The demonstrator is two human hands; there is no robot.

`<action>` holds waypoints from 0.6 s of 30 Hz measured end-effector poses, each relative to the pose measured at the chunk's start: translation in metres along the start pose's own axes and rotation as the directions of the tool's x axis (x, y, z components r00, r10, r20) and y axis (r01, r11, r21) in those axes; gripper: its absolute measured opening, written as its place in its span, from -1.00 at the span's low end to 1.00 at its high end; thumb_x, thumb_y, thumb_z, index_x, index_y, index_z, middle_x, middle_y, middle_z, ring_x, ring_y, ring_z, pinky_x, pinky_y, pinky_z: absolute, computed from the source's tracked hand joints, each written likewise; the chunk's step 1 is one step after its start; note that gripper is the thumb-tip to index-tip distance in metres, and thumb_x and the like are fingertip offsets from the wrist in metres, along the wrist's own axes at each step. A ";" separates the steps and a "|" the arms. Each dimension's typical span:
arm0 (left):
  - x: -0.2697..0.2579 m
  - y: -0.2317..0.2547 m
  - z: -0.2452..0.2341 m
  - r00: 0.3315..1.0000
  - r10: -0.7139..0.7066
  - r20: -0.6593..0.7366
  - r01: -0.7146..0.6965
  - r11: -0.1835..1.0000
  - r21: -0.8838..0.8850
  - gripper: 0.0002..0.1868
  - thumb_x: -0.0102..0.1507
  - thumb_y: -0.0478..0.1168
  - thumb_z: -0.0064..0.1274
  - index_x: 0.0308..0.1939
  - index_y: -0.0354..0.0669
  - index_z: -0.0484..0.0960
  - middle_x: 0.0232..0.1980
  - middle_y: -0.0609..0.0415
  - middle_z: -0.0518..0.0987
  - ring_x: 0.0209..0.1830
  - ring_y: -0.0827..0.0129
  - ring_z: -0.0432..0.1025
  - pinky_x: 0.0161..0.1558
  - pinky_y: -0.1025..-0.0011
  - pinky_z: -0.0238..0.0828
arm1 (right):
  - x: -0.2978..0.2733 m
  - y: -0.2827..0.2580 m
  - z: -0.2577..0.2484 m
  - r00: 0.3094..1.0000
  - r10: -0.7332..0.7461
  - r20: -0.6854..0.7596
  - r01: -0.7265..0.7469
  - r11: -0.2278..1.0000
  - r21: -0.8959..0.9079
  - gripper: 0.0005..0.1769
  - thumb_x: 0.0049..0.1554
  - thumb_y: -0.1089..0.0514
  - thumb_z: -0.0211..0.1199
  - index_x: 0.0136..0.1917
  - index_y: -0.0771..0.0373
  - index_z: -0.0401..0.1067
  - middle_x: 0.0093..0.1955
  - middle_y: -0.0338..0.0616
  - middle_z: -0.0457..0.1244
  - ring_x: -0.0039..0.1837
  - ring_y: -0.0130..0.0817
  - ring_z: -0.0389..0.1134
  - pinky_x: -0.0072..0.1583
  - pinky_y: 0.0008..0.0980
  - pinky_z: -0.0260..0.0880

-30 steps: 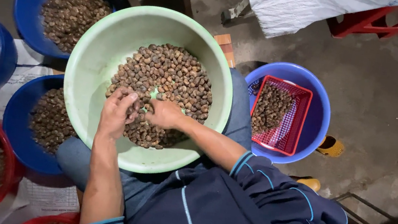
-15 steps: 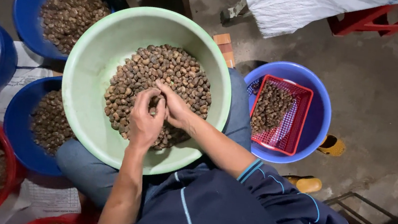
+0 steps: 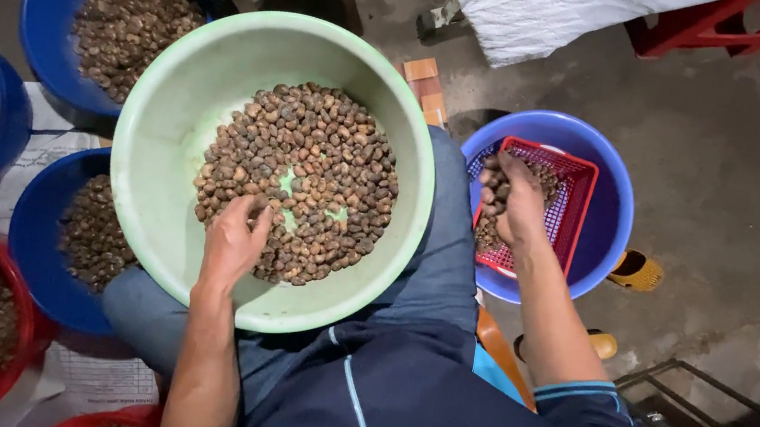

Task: Manually sorting nuts in a large plastic bowl to remove debris or low-quality items.

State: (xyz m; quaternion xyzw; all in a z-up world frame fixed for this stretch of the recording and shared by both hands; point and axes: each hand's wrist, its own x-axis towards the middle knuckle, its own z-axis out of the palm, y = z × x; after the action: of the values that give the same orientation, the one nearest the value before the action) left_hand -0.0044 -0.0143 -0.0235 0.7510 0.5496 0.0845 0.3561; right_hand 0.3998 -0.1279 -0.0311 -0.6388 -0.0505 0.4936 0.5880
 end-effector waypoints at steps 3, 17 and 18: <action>0.002 0.003 0.002 1.000 -0.013 0.007 0.014 0.999 -0.050 -0.72 0.49 -0.16 -0.05 0.13 -0.30 0.60 0.05 -0.22 0.62 0.07 -0.09 0.58 0.04 0.02 0.62 | 0.081 0.102 -0.099 0.973 0.046 -0.225 -0.026 0.995 0.092 -0.78 0.26 0.04 0.20 0.05 0.24 0.37 -0.19 -0.03 0.30 -0.24 -0.19 0.35 -0.28 -0.19 0.46; -0.001 0.001 0.000 0.996 -0.022 0.085 0.020 0.999 0.030 -0.67 0.53 -0.12 -0.14 0.20 -0.29 0.54 0.12 -0.22 0.58 0.18 -0.08 0.53 0.10 -0.07 0.57 | 0.084 -0.009 -0.173 0.651 -0.758 -0.028 0.415 0.387 -0.823 -0.32 0.39 0.20 0.26 0.47 0.76 0.03 0.36 0.84 0.04 0.43 0.68 0.06 0.47 0.38 0.02; -0.001 0.004 -0.002 0.995 -0.028 0.100 0.025 0.999 0.032 -0.65 0.54 -0.11 -0.16 0.22 -0.31 0.52 0.14 -0.22 0.56 0.19 -0.06 0.53 0.12 -0.05 0.58 | 0.079 -0.042 -0.160 0.519 -0.854 0.013 0.462 0.268 -0.846 -0.33 0.41 0.37 0.28 0.49 0.82 -0.07 0.40 0.87 -0.02 0.48 0.68 0.01 0.51 0.36 -0.06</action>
State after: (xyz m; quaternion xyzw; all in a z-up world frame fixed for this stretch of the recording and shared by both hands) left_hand -0.0033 -0.0150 -0.0193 0.7524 0.5421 0.0336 0.3726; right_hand 0.5717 -0.1762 -0.0714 -0.8283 -0.3870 -0.0475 0.4024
